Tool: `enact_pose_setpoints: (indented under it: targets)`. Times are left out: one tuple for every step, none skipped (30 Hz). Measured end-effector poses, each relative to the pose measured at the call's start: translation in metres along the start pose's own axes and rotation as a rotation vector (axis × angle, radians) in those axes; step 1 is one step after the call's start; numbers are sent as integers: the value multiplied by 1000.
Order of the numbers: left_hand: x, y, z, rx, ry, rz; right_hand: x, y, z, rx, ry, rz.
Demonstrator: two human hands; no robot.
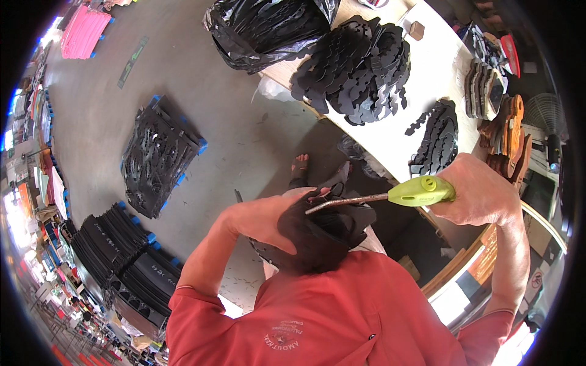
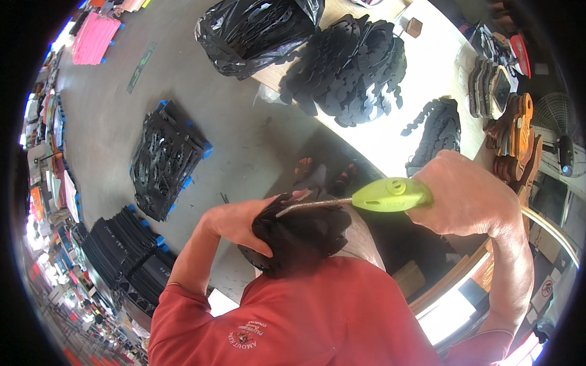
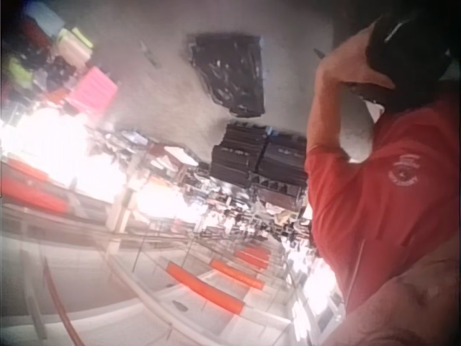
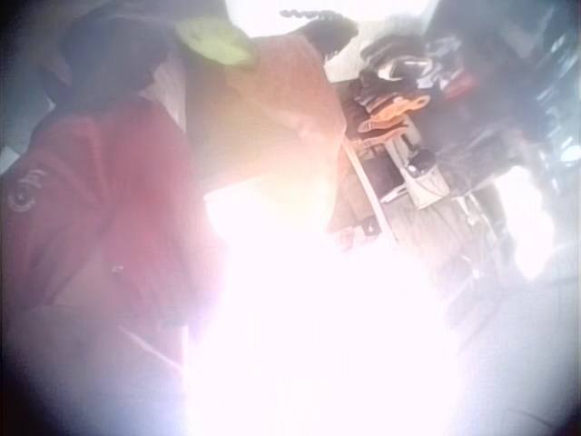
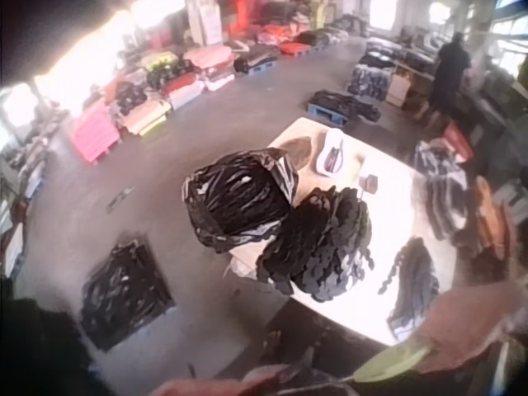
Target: The person removes black rubber shoe parts from a die-cut sheet, stacks them, and uses a handheld tool to trim or deburr the edges. They then place the processed parts into a black plastic bag and continue trimming additional stacks.
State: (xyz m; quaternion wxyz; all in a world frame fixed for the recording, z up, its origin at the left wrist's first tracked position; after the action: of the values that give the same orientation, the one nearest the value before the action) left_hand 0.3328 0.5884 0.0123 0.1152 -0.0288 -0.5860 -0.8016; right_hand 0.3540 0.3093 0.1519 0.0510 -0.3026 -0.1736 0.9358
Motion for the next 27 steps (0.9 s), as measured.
enact_pose_setpoints:
  targets:
    - [-2,-10,2,-51,9,15,2,4,2,19,0,-16]
    - [-6,-15,6,-33,47,50,4,10,4,40,0,-34]
    - [-11,-25,11,-62,77,83,6,16,7,62,1,-51]
    - [-16,-34,16,-64,112,109,7,23,11,84,42,-92]
    - [-24,-41,20,-6,178,138,8,30,15,104,82,-133]
    - [-29,-51,27,20,230,159,11,36,19,122,123,-174]
    - [-39,-59,36,69,332,159,10,31,23,-13,216,-106]
    - [-43,-74,43,60,387,357,12,25,28,-147,309,-37]
    - [-48,-87,51,83,469,484,19,21,32,-236,405,-68]
    - [-52,-99,58,131,578,529,29,25,33,-214,416,-199]
    - [-53,-114,63,173,654,730,44,31,30,-148,427,-432]
    - [-54,-125,68,234,737,820,58,34,29,-103,438,-592]
    - [-54,-139,74,278,834,973,70,30,29,-110,450,-583]
    - [-55,-143,78,322,862,875,79,21,30,-157,474,-516]
    - [-57,-148,80,333,923,776,91,22,32,-93,353,-443]
    - [-61,-149,78,403,896,780,97,24,34,-18,378,-436]
    - [-65,-148,75,472,867,785,98,29,36,55,437,-521]
    - [-70,-142,68,594,748,892,98,31,40,99,516,-596]
    - [-78,-133,60,716,624,994,98,30,42,101,526,-592]
    - [-86,-122,53,833,494,1090,97,20,39,-7,551,-502]
    - [-93,-107,47,945,355,1183,100,17,41,-18,497,-461]
    - [-99,-91,40,1054,209,1273,106,14,39,-13,422,-420]
    - [-94,-82,41,1026,277,1316,105,17,41,18,478,-466]
    - [-88,-71,39,982,318,1362,104,14,42,-18,512,-433]
    - [-83,-61,41,967,415,1396,104,11,42,-61,540,-407]
    - [-85,-50,41,961,470,1399,103,10,43,-106,568,-381]
    - [-84,-33,39,975,385,1379,110,7,39,-127,483,-386]
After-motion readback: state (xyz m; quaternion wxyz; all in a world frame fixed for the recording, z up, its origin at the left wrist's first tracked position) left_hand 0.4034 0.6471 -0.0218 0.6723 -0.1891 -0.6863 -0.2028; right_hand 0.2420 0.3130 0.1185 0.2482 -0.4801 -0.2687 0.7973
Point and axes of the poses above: each hand's wrist, its own z-axis away from the middle knuckle, its own x-axis out of the palm, y = z × x, the point moved 7 cm from there along -z, towards the middle knuckle, and after that the axes turned 2 degrees about z, right-handed, at the moved point
